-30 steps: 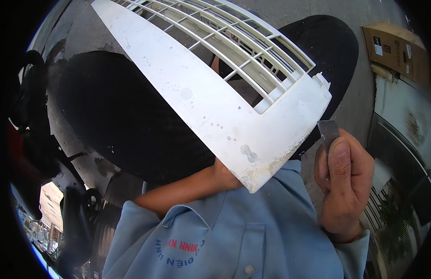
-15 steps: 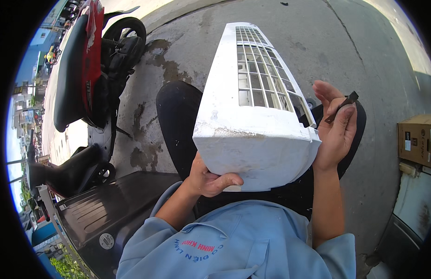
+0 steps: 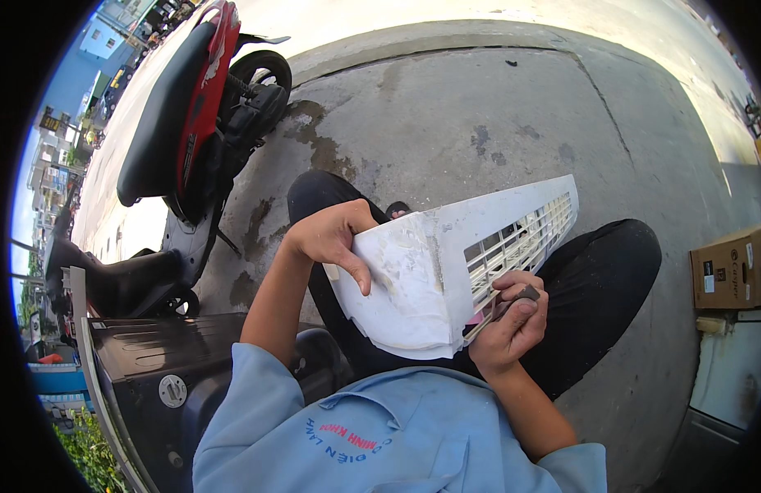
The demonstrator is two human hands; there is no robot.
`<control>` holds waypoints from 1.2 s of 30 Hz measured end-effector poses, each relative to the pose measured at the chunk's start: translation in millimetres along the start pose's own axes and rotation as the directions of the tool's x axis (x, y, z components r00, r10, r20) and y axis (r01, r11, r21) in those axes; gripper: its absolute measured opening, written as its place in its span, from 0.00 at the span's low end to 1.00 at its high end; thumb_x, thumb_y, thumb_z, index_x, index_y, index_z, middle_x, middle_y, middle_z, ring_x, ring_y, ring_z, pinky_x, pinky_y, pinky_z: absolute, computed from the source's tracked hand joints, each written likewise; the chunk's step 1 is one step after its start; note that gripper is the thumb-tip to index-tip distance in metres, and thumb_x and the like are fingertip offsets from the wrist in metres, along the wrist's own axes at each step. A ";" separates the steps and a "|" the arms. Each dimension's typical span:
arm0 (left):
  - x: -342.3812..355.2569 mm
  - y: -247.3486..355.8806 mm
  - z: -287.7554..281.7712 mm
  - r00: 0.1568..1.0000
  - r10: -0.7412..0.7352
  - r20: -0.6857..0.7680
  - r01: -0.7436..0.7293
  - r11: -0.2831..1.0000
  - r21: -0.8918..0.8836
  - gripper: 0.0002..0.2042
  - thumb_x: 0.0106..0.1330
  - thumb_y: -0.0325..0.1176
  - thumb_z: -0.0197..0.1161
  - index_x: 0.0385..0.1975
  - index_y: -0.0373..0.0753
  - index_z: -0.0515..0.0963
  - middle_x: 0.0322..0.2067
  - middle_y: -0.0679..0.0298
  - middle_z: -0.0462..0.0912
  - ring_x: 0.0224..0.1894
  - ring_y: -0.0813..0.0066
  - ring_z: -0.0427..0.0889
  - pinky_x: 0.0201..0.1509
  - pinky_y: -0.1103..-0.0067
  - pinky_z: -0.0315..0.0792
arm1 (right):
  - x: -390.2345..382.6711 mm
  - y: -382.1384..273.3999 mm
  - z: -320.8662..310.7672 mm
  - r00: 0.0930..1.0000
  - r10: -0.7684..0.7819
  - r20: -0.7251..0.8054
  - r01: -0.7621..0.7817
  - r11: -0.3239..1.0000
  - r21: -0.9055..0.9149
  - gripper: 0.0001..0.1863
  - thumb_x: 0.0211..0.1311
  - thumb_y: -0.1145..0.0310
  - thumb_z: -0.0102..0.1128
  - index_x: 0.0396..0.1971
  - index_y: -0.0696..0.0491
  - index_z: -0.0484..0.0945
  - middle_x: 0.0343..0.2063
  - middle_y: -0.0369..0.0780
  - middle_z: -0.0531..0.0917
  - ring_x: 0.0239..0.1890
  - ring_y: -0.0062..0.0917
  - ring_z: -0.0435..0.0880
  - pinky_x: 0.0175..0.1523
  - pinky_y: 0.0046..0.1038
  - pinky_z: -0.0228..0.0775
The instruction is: The person uses a power sander with a red pad to smooth a white plastic grille, then switches to a small metal blade to scrape and remove residue from the grille's edges and corners. The person rotates the grille to access different areas while working on a small pink stool outdoors.
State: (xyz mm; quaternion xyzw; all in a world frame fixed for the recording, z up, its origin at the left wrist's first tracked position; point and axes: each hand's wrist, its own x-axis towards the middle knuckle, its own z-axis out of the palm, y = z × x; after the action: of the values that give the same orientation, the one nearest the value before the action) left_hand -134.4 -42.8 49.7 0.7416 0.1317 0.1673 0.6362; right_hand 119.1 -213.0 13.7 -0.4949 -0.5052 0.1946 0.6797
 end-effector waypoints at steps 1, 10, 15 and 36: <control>5.7 8.5 1.4 0.998 -0.054 0.043 0.052 0.998 0.043 0.21 0.43 0.37 0.86 0.32 0.30 0.86 0.28 0.62 0.89 0.30 0.83 0.82 0.36 0.79 0.76 | -19.0 1.1 -5.5 0.999 -0.039 0.015 0.040 0.991 -0.126 0.13 0.77 0.67 0.41 0.35 0.59 0.71 0.38 0.47 0.83 0.36 0.32 0.77 0.52 0.37 0.69; -14.1 57.9 52.4 0.858 0.075 -0.508 0.281 0.760 0.586 0.24 0.57 0.39 0.76 0.50 0.32 0.80 0.43 0.56 0.86 0.47 0.68 0.83 0.52 0.73 0.76 | 17.3 2.6 -26.0 0.942 -0.249 0.223 0.304 0.916 -0.261 0.11 0.76 0.70 0.46 0.36 0.59 0.75 0.34 0.44 0.85 0.30 0.31 0.78 0.38 0.29 0.71; -27.4 69.4 75.2 0.665 0.365 -0.652 0.399 0.565 0.722 0.18 0.67 0.37 0.67 0.53 0.34 0.79 0.46 0.53 0.84 0.50 0.60 0.83 0.54 0.69 0.76 | 85.4 -3.1 -27.3 0.741 -0.109 0.663 0.202 0.977 -0.065 0.09 0.75 0.69 0.53 0.37 0.60 0.76 0.28 0.41 0.80 0.21 0.25 0.76 0.27 0.24 0.68; 9.7 86.1 34.7 0.789 0.614 -0.014 0.192 -0.225 0.955 0.13 0.41 0.28 0.78 0.30 0.39 0.86 0.28 0.65 0.83 0.31 0.69 0.78 0.30 0.78 0.72 | 141.8 -20.8 37.5 0.605 -0.588 0.537 0.742 0.661 -0.112 0.15 0.46 0.78 0.76 0.38 0.52 0.90 0.28 0.35 0.83 0.34 0.24 0.79 0.35 0.24 0.70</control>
State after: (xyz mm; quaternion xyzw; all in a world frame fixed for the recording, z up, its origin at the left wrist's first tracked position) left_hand -112.7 -83.5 130.8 0.8813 0.2312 0.3102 -0.2715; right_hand 139.8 -95.8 101.9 -0.3112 -0.8229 -0.0522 0.4725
